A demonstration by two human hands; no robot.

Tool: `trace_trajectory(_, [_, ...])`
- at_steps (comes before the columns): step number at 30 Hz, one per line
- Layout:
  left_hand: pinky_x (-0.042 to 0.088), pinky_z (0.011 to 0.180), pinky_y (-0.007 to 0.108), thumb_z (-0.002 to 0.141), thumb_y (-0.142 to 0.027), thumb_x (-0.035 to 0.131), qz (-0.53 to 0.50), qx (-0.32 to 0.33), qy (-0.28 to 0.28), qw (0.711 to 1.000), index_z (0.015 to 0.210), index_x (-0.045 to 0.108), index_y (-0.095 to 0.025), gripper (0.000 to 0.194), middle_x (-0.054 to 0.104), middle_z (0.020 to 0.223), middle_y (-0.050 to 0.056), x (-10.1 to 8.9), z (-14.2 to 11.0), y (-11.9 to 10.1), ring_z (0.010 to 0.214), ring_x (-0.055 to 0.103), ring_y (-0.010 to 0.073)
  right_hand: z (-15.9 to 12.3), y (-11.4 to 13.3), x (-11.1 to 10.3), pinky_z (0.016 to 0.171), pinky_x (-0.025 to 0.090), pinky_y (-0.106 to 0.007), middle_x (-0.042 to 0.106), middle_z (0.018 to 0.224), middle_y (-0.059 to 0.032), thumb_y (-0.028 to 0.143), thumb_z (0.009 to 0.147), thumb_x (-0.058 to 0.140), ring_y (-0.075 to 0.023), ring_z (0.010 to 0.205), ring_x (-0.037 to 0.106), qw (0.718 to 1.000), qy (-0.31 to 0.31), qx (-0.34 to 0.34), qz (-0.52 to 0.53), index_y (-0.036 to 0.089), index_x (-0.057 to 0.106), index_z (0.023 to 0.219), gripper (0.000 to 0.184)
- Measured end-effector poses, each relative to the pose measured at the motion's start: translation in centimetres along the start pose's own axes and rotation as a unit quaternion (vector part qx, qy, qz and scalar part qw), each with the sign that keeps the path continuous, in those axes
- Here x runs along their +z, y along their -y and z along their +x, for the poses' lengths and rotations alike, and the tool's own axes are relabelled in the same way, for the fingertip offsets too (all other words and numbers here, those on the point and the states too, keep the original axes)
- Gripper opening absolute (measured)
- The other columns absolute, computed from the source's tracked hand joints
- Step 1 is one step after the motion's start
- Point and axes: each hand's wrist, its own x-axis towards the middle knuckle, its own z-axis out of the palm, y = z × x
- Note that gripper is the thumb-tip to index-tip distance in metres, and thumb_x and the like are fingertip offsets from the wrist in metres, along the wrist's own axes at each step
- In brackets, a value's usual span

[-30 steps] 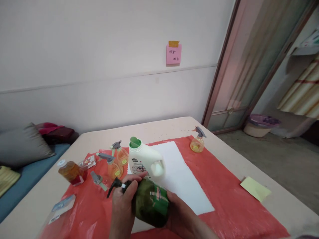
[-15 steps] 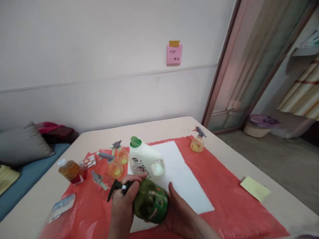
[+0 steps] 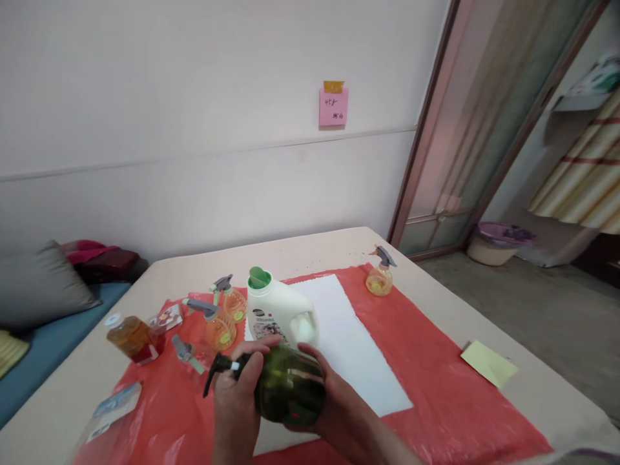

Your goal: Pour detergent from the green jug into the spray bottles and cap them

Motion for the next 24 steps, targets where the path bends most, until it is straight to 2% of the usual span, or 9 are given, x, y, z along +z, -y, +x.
trace_trajectory(2, [0.054,0.088,0.037,0.074,-0.04,0.072,-0.003,-0.007,0.01,1.0,0.074,0.069,-0.018,0.022,0.077,0.1,0.01,-0.1,0.0,-0.1,0.104,0.068,0.0295,0.1,-0.1,-0.8,0.067,0.055,-0.036,0.066,0.124,-0.0143,0.073,0.075,0.062,-0.026,0.092,0.069,0.997,0.03,0.073,0.002,0.026,0.054,0.131,0.073])
trace_trajectory(4, [0.055,0.085,0.035,0.073,-0.039,0.073,-0.001,-0.009,0.016,1.0,0.073,0.068,-0.018,0.021,0.077,0.098,0.009,-0.3,-0.1,-0.2,0.102,0.068,0.029,0.0,-0.2,-1.3,0.061,0.054,-0.031,0.069,0.116,-0.0177,0.078,0.083,0.045,-0.0235,0.082,0.071,0.992,0.058,0.115,0.005,0.019,0.056,0.13,0.077])
trace_trajectory(6, [0.055,0.083,0.035,0.072,-0.039,0.073,0.0,-0.006,0.019,1.0,0.073,0.068,-0.018,0.021,0.077,0.097,0.009,-0.5,-0.2,-0.3,0.1,0.069,0.0288,-0.2,-0.1,-1.5,0.061,0.053,-0.028,0.071,0.114,-0.016,0.066,0.087,0.052,-0.0223,0.082,0.071,0.992,0.07,0.102,0.01,0.018,0.057,0.13,0.065])
trace_trajectory(9, [0.056,0.082,0.035,0.074,-0.039,0.072,-0.017,-0.001,0.018,1.0,0.074,0.068,-0.018,0.021,0.077,0.099,0.009,-0.7,-0.2,-0.4,0.097,0.069,0.0279,-0.5,0.1,-1.3,0.074,0.055,-0.033,0.066,0.128,-0.0111,0.041,0.081,0.069,-0.0261,0.103,0.068,0.996,0.084,0.041,0.016,0.026,0.052,0.135,0.059])
trace_trajectory(11, [0.056,0.082,0.036,0.074,-0.038,0.072,-0.023,-0.003,0.018,1.0,0.074,0.068,-0.019,0.02,0.076,0.1,0.009,-0.8,-0.1,-0.2,0.098,0.069,0.0281,-0.5,0.1,-1.3,0.078,0.056,-0.037,0.063,0.132,-0.0122,0.047,0.08,0.069,-0.0283,0.108,0.066,0.994,0.098,0.043,0.016,0.025,0.051,0.137,0.064])
trace_trajectory(15, [0.054,0.088,0.038,0.074,-0.037,0.073,0.003,-0.005,0.026,1.0,0.074,0.068,-0.018,0.02,0.076,0.101,0.01,-0.8,0.0,0.4,0.104,0.067,0.0299,-0.1,-0.4,-1.8,0.064,0.055,-0.031,0.069,0.117,-0.0183,0.071,0.081,0.055,-0.0249,0.084,0.072,0.99,0.098,0.103,0.022,0.015,0.056,0.132,0.075])
trace_trajectory(18, [0.054,0.088,0.038,0.074,-0.038,0.073,0.006,-0.006,0.03,1.0,0.075,0.069,-0.018,0.02,0.076,0.103,0.01,-0.7,0.0,0.6,0.103,0.068,0.0295,-0.1,-0.5,-1.5,0.062,0.053,-0.029,0.07,0.117,-0.0134,0.044,0.076,0.07,-0.0255,0.087,0.072,0.997,0.058,0.053,0.014,0.021,0.056,0.129,0.059])
trace_trajectory(21, [0.055,0.088,0.039,0.075,-0.042,0.072,0.01,-0.002,0.01,1.0,0.074,0.069,-0.018,0.024,0.076,0.101,0.011,-0.5,0.1,0.6,0.101,0.069,0.0299,-0.2,-0.3,-0.7,0.076,0.053,-0.038,0.067,0.125,-0.0065,0.014,0.058,0.074,-0.0287,0.105,0.067,0.999,0.032,-0.023,0.028,0.029,0.057,0.121,0.067])
trace_trajectory(24, [0.056,0.087,0.04,0.075,-0.047,0.071,0.037,0.01,-0.007,0.999,0.076,0.072,-0.017,0.03,0.076,0.101,0.012,-0.1,0.3,0.6,0.099,0.069,0.0304,-0.2,-0.2,-0.2,0.087,0.049,-0.04,0.067,0.127,-0.0044,0.006,0.05,0.071,-0.0281,0.114,0.062,0.997,0.03,-0.045,0.057,0.029,0.059,0.116,0.071])
